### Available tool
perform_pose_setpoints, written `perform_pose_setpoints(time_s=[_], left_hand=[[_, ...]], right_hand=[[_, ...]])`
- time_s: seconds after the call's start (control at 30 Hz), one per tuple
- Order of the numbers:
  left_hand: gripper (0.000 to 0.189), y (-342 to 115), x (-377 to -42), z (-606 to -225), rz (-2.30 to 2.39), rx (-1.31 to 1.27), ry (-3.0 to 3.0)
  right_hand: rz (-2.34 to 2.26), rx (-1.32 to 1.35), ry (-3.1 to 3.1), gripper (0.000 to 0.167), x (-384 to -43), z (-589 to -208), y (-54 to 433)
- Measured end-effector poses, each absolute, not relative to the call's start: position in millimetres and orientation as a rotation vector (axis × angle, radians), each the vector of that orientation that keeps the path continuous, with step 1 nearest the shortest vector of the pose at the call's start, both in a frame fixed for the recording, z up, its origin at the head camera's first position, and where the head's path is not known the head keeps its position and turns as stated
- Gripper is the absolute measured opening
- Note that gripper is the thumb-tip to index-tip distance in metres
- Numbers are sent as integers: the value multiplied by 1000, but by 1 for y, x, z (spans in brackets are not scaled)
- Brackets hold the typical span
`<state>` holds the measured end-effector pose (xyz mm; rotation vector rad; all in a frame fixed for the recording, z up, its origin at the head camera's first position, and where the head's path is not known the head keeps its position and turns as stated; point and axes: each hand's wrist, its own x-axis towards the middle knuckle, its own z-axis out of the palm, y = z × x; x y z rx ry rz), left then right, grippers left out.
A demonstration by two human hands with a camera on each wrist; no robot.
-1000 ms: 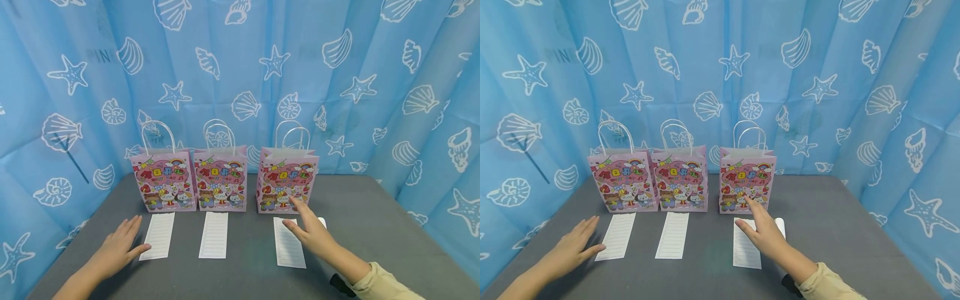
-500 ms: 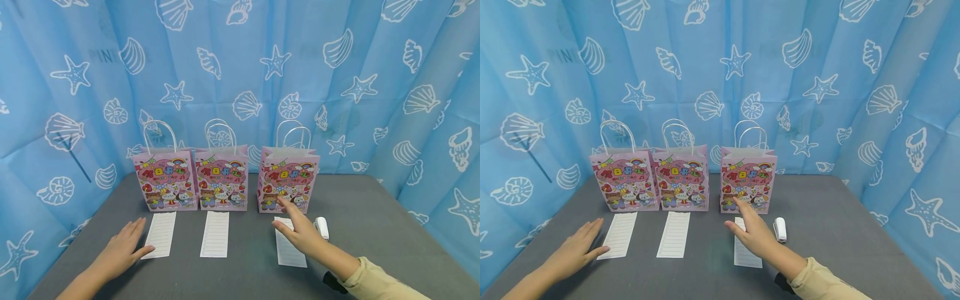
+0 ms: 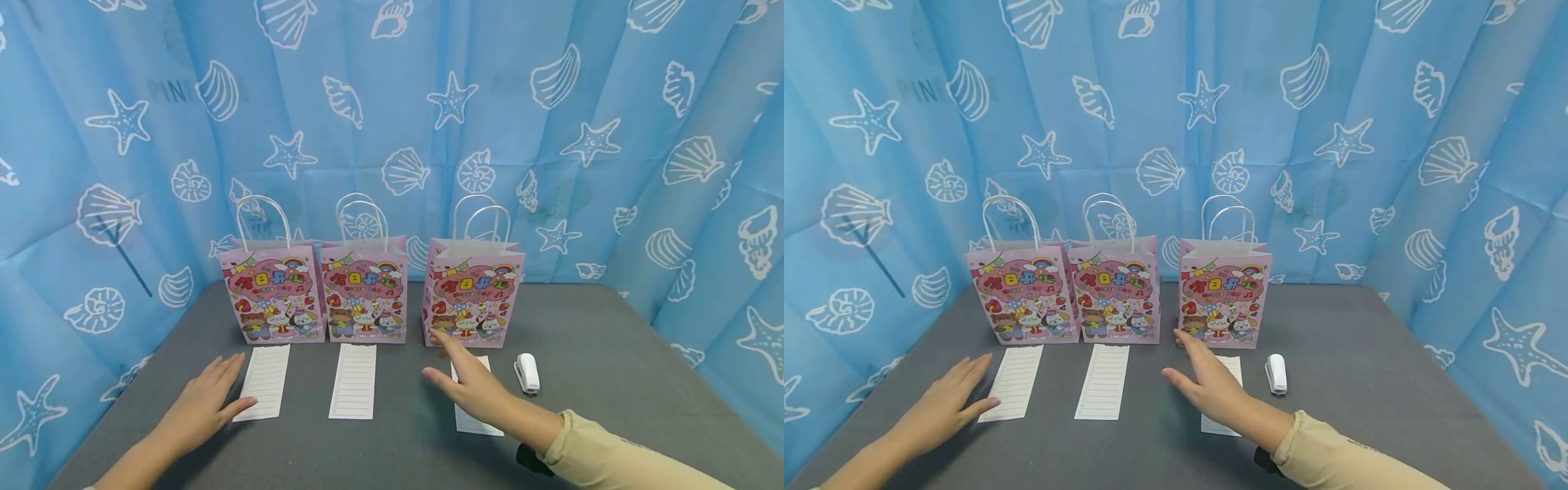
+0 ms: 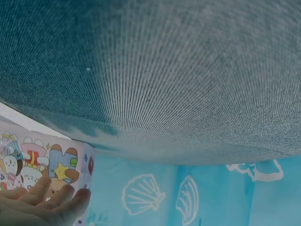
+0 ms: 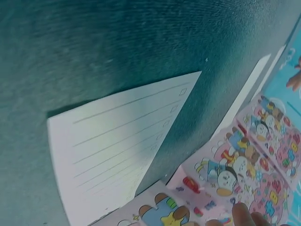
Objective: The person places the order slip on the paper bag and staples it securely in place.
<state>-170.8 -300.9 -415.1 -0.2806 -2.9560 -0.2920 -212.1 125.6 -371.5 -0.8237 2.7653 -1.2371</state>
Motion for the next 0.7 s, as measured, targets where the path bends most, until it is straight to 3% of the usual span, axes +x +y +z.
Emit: perform_pose_setpoints(time_s=[0.7], left_hand=[[74, -300, -168, -412, -292, -324, -2893]], right_hand=[[-1360, -906, 2567, 63, -212, -378, 91]])
